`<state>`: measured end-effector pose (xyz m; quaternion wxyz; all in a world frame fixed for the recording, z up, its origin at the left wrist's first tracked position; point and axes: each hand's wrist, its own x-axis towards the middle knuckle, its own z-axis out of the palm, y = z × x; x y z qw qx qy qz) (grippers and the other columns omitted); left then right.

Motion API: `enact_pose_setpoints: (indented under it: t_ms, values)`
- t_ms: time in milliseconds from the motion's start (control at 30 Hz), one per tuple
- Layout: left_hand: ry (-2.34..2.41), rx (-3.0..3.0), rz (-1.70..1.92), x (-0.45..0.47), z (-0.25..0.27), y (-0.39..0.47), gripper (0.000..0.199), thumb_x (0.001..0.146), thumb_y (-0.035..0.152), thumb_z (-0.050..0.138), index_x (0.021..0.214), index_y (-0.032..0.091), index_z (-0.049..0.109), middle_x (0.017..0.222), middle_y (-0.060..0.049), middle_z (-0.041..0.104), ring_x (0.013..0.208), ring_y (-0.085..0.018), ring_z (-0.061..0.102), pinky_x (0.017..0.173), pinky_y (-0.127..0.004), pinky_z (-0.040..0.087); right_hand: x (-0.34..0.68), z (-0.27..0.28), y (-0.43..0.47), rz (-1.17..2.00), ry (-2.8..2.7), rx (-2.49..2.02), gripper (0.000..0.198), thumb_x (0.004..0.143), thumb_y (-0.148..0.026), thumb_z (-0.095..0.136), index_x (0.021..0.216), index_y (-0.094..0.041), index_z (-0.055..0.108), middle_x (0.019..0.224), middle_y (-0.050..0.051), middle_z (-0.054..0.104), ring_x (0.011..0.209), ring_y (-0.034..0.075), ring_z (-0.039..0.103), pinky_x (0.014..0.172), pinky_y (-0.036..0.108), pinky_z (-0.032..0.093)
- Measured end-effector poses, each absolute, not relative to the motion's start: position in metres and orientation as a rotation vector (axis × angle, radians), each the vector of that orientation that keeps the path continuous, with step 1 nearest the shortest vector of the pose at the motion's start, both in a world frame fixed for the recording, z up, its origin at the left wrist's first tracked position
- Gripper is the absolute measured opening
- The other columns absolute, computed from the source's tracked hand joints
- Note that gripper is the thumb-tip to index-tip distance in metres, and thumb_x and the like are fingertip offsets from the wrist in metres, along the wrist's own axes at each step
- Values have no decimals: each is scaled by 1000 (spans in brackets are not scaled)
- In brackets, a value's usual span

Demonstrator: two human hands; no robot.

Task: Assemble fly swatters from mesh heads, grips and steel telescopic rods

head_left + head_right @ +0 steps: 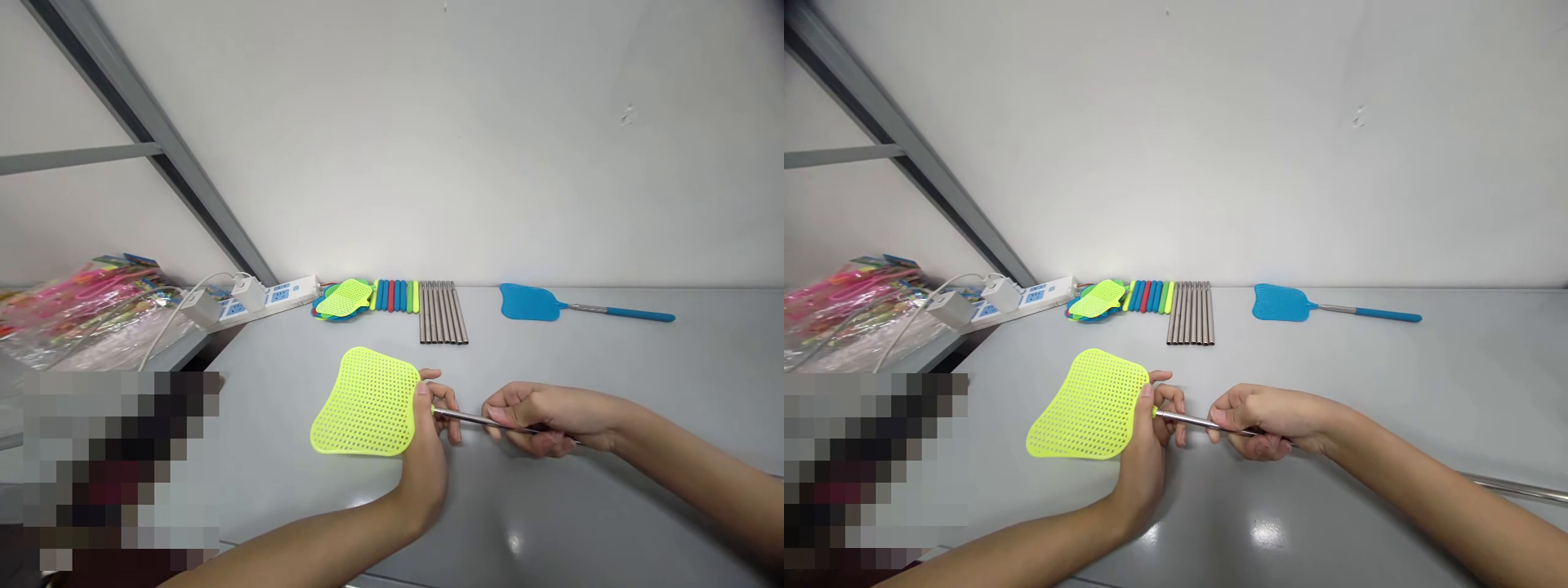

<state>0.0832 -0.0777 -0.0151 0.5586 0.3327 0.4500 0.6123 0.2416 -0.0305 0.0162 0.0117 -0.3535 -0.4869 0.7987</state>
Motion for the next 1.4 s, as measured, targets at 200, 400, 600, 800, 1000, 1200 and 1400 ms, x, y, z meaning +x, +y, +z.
enact_pose_setpoints:
  t_ms: [200, 400, 600, 800, 1000, 1200, 1400]
  values:
    - [991, 814, 1445, 82, -17, -78, 28, 85, 43, 32, 93, 20, 44, 66, 3, 50, 43, -6, 41, 49, -21, 36, 238, 15, -31, 2454, -1567, -1091, 23, 79, -34, 45, 66, -15, 47, 36, -9, 34, 31, 3, 15, 26, 14, 11]
    - [1031, 855, 1430, 80, -18, -73, 30, 84, 44, 30, 77, 18, 44, 59, 4, 45, 40, -6, 37, 46, -21, 32, 236, 14, -29, 2430, -1589, -1079, 23, 81, -33, 42, 69, -15, 49, 35, -9, 35, 30, 3, 14, 28, 15, 11]
    - [1160, 864, 1375, 73, -16, -63, 35, 80, 49, 37, 65, 18, 42, 47, 7, 35, 41, -7, 34, 47, -19, 31, 240, 16, -29, 2188, -1734, -1050, 29, 81, -39, 44, 77, -12, 54, 43, -5, 44, 36, 3, 25, 35, 16, 20]
    - [1156, 655, 1468, 62, -16, -47, 29, 76, 42, 45, 60, 18, 40, 47, 7, 31, 39, -6, 32, 44, -18, 28, 253, 14, -19, 2065, -1866, -1120, 31, 77, -43, 50, 77, -12, 54, 53, -4, 47, 41, 4, 36, 40, 17, 29]
    - [1215, 535, 1512, 52, -16, -35, 27, 76, 38, 40, 59, 18, 36, 47, 8, 24, 37, -5, 29, 40, -18, 24, 268, 13, -8, 2067, -2001, -1190, 29, 74, -42, 55, 73, -14, 53, 58, -2, 48, 44, 4, 39, 41, 17, 30]
    - [1197, 543, 1480, 47, -17, -32, 24, 76, 37, 41, 61, 18, 38, 47, 8, 27, 37, -5, 32, 41, -18, 27, 275, 11, -4, 2009, -1968, -1174, 28, 75, -41, 53, 73, -13, 55, 58, -2, 47, 43, 4, 37, 42, 18, 29]
    - [1170, 610, 1382, 44, -18, -32, 24, 77, 35, 38, 64, 16, 46, 47, 4, 42, 40, -8, 42, 45, -21, 35, 273, 6, -4, 2043, -1902, -1120, 28, 77, -39, 51, 69, -13, 54, 55, -3, 46, 41, 4, 33, 42, 20, 24]
